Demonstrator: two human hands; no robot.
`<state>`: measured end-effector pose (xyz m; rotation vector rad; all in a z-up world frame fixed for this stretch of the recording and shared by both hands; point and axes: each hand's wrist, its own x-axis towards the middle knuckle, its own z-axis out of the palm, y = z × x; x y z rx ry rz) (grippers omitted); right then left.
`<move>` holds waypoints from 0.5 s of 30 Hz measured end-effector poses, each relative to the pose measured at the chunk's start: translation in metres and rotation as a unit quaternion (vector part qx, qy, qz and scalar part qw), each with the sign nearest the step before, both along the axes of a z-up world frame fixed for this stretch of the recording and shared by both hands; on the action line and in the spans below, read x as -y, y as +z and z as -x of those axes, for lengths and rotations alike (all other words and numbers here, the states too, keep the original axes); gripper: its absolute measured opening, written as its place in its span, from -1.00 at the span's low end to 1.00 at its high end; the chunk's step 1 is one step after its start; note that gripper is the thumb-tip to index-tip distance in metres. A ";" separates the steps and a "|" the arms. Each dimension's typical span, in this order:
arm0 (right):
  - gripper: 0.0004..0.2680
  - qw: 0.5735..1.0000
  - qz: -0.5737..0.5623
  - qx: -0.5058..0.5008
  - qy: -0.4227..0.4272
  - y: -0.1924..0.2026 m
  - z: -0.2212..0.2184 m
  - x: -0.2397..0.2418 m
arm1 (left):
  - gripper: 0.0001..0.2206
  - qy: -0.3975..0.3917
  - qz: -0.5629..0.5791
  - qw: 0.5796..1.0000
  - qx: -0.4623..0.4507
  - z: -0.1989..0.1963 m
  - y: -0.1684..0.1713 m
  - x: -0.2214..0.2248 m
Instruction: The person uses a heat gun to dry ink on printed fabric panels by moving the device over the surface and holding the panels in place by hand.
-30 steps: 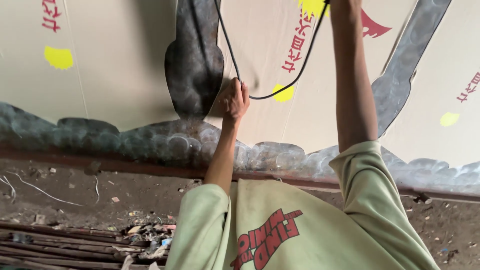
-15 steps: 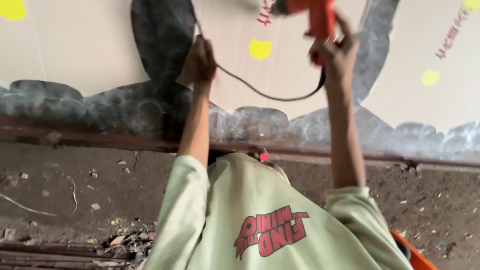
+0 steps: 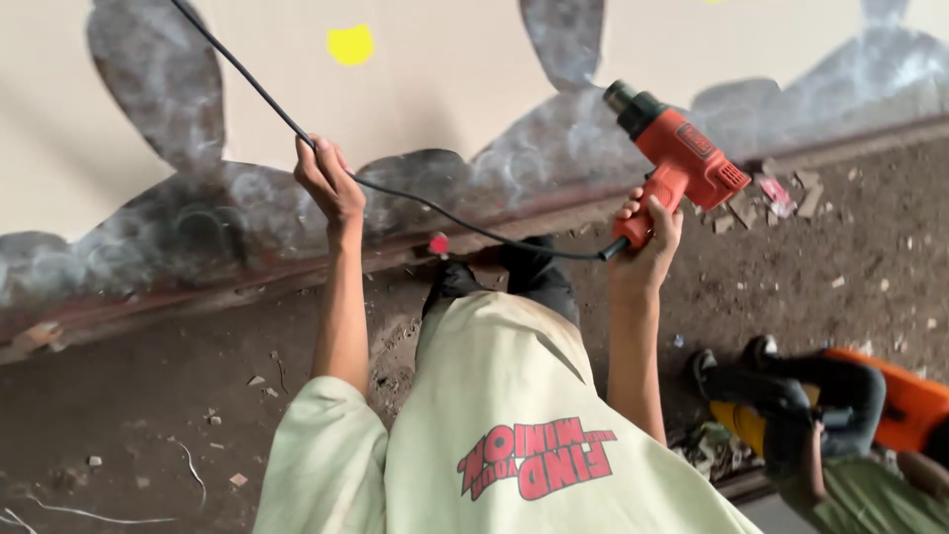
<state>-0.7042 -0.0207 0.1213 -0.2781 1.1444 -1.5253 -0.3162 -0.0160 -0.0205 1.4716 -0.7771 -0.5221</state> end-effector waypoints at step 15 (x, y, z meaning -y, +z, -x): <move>-0.66 0.996 0.027 -0.039 0.082 -0.001 0.159 0.108 | -0.76 0.015 0.008 1.000 -0.013 0.172 0.005 0.087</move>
